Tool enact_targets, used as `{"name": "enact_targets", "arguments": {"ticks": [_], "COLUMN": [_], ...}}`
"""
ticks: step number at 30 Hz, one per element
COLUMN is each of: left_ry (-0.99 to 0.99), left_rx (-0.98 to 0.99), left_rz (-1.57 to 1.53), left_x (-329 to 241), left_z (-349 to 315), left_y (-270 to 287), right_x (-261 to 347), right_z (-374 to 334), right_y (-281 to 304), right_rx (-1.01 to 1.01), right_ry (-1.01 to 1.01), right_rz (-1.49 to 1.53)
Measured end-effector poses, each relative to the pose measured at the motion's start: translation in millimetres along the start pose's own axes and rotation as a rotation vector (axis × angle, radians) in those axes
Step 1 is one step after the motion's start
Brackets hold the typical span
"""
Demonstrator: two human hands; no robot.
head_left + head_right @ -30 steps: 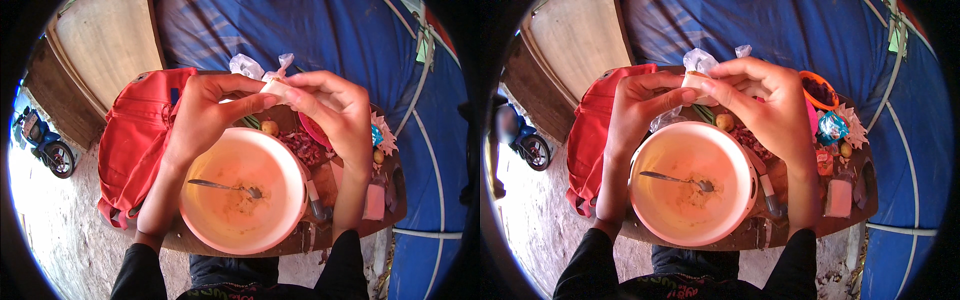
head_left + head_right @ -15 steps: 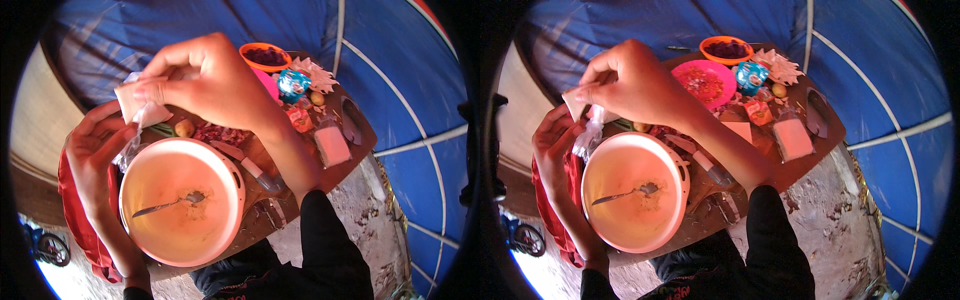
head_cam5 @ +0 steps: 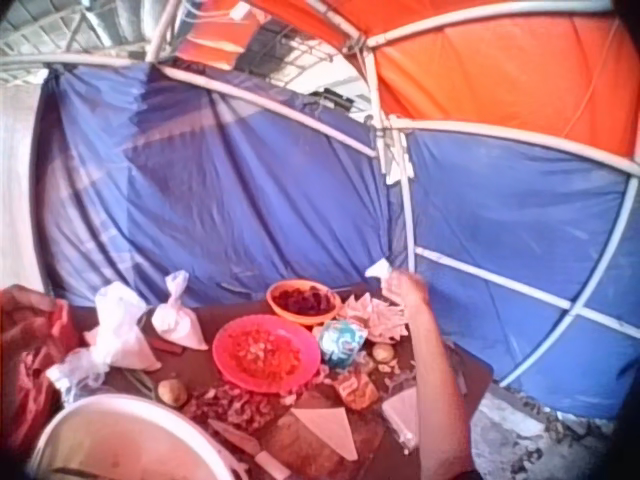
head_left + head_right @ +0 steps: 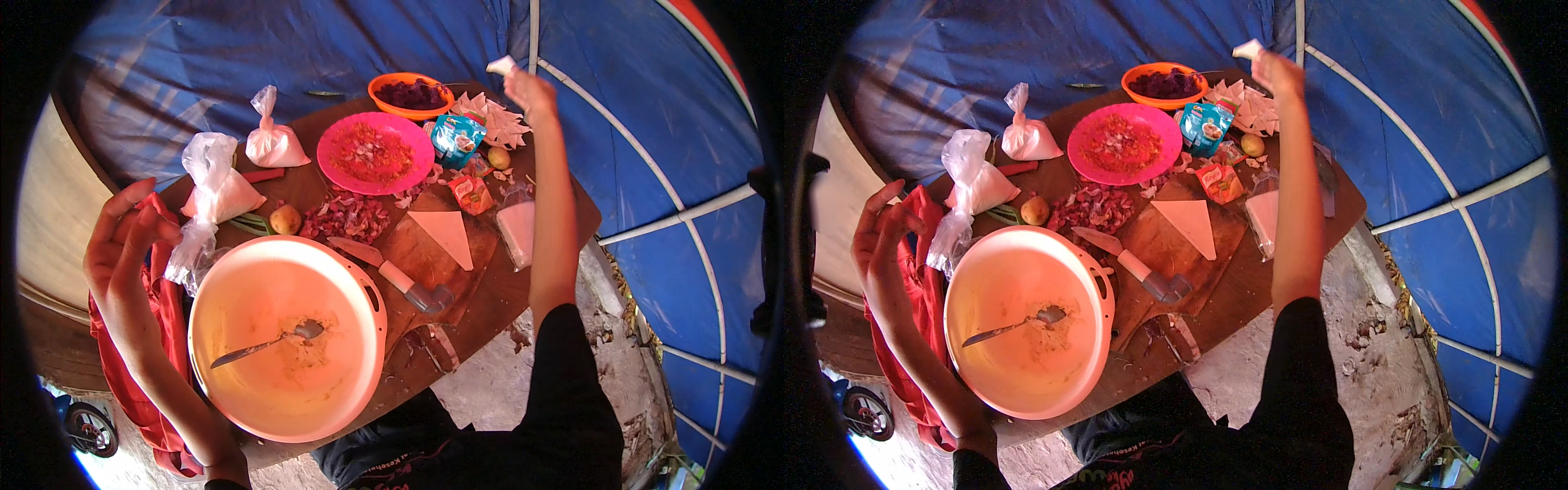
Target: The person assembles small triangular food packets by scooping a mixture from a bowl with a knife, placing it onto folded paper, and folding the paper into a sealed packet. The person repeats this process multiple times, placing finished packets on the table.
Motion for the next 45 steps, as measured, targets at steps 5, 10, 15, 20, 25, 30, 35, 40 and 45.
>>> {"name": "enact_targets", "arguments": {"ticks": [5, 10, 15, 20, 25, 30, 35, 40, 45], "left_ry": [-0.053, -0.049, -0.060, -0.107, -0.115, -0.114, -0.021, 0.133, 0.127], "left_rx": [-0.038, -0.002, -0.017, -0.025, -0.047, 0.002, 0.140, 0.280, 0.425], "left_rz": [-0.151, -0.119, -0.043, -0.128, -0.087, -0.098, -0.134, -0.057, -0.105], "left_x": [-9, -12, -17, -24, -24, -24, -18, -8, -2], "left_z": [-2, -3, -5, -6, -8, -8, -13, -23, -31], "left_y": [-1, -5, 0, 9, 13, 6, -16, -50, -109], "right_x": [-6, 60, 20, -31, -50, -72, -95, -100, -56], "right_z": [-31, -212, -340, -308, -296, -284, -264, -263, -274], "right_y": [6, -58, -97, -67, -49, -19, -26, -35, -42], "right_rx": [-0.268, 0.398, 0.854, 0.418, 0.355, 0.320, 0.452, 0.561, 0.583], "right_ry": [0.339, 0.528, 0.361, 0.279, 0.325, 0.066, -0.079, -0.102, 0.096], "right_rz": [-0.647, -0.289, -0.824, -1.100, -0.978, -1.031, -0.810, -0.644, -0.308]}}
Point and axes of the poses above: each hand's wrist, its own z-axis towards the middle knuckle, its own y-axis out of the back of the hand, x = y × z, the point moved 8 cm from there along z, towards the middle knuckle, and after that the axes turned 8 degrees about -z, right-handed, at the moved point
